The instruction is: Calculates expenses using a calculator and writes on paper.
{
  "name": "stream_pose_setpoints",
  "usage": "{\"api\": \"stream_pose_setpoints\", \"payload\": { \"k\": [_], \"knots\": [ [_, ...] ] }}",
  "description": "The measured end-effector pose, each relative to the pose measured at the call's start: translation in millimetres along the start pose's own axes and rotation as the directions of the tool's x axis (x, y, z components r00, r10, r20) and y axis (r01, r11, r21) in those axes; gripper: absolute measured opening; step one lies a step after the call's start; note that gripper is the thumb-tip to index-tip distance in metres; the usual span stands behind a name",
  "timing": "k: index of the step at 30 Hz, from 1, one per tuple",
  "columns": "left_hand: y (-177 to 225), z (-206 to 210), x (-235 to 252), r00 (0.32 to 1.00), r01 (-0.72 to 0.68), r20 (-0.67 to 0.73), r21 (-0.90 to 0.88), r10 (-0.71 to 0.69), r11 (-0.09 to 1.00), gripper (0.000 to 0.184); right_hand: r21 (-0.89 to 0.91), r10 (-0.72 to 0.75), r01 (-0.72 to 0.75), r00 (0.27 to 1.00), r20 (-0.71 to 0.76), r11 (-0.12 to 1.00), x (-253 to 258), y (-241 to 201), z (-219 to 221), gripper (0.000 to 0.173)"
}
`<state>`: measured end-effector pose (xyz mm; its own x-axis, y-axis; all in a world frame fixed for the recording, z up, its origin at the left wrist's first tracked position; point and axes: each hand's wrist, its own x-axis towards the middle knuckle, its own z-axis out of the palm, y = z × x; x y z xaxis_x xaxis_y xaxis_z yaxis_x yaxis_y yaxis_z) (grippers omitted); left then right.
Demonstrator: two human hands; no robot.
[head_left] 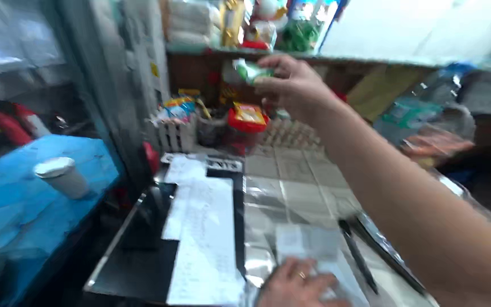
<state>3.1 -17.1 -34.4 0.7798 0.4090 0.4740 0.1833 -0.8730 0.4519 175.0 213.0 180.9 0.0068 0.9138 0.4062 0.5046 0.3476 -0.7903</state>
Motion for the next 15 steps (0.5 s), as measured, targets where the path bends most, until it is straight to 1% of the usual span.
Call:
{"api": "stream_pose_setpoints", "payload": {
  "k": [1, 2, 3, 5, 6, 7, 8, 9, 10, 11, 12, 13, 15],
  "knots": [
    [0, 0, 0, 1.000, -0.006, -0.019, -0.001, 0.006, 1.000, 0.026, -0.016, -0.002, 0.003, 1.000, 0.011, 1.000, -31, -9, -15, 0.050],
    [0, -1, 0, 0.999, -0.005, -0.031, 0.011, 0.005, 1.000, 0.027, -0.081, -0.020, 0.020, 1.000, 0.008, 0.997, -63, -17, -29, 0.053],
    [0, -1, 0, 0.999, -0.001, -0.036, 0.026, 0.002, 1.000, 0.029, -0.158, -0.054, 0.052, 0.998, -0.011, 0.986, -100, -23, -43, 0.050],
    [-1, -1, -1, 1.000, 0.010, -0.023, 0.041, -0.009, 0.999, 0.034, -0.289, -0.136, 0.108, 0.988, -0.079, 0.951, -179, -30, -66, 0.036],
    [-2, -1, -2, 1.000, 0.013, -0.015, 0.052, -0.012, 0.999, 0.034, -0.280, -0.149, 0.106, 0.979, -0.138, 0.954, -221, -29, -74, 0.029],
    [-2, -2, -2, 1.000, 0.013, -0.014, 0.059, -0.012, 0.998, 0.033, -0.211, -0.120, 0.071, 0.966, -0.227, 0.975, -263, -26, -79, 0.028],
    [-3, -2, -3, 1.000, 0.010, -0.016, 0.067, -0.009, 0.998, 0.032, -0.093, -0.026, -0.005, 0.944, -0.328, 0.996, -303, -21, -81, 0.030],
    [-4, -2, -4, 1.000, 0.005, -0.016, 0.075, -0.004, 0.997, 0.030, 0.052, 0.101, -0.088, 0.907, -0.409, 0.995, -337, -15, -79, 0.031],
    [-4, -2, -5, 1.000, -0.002, -0.020, 0.086, 0.003, 0.996, 0.029, 0.205, 0.228, -0.148, 0.864, -0.450, 0.967, -364, -9, -72, 0.032],
    [-3, -2, -5, 1.000, -0.007, -0.025, 0.101, 0.010, 0.995, 0.028, 0.342, 0.334, -0.187, 0.831, -0.445, 0.921, -384, -3, -64, 0.031],
    [-3, -3, -6, 1.000, -0.011, -0.025, 0.112, 0.014, 0.994, 0.028, 0.455, 0.400, -0.199, 0.822, -0.405, 0.868, -399, 4, -55, 0.029],
    [-3, -3, -6, 0.999, -0.015, -0.027, 0.119, 0.019, 0.993, 0.028, 0.545, 0.437, -0.197, 0.826, -0.356, 0.815, -408, 11, -46, 0.028],
    [-2, -4, -7, 0.999, -0.029, -0.032, 0.129, 0.034, 0.991, 0.029, 0.643, 0.463, -0.188, 0.837, -0.291, 0.743, -413, 23, -30, 0.029]
  ]
}}
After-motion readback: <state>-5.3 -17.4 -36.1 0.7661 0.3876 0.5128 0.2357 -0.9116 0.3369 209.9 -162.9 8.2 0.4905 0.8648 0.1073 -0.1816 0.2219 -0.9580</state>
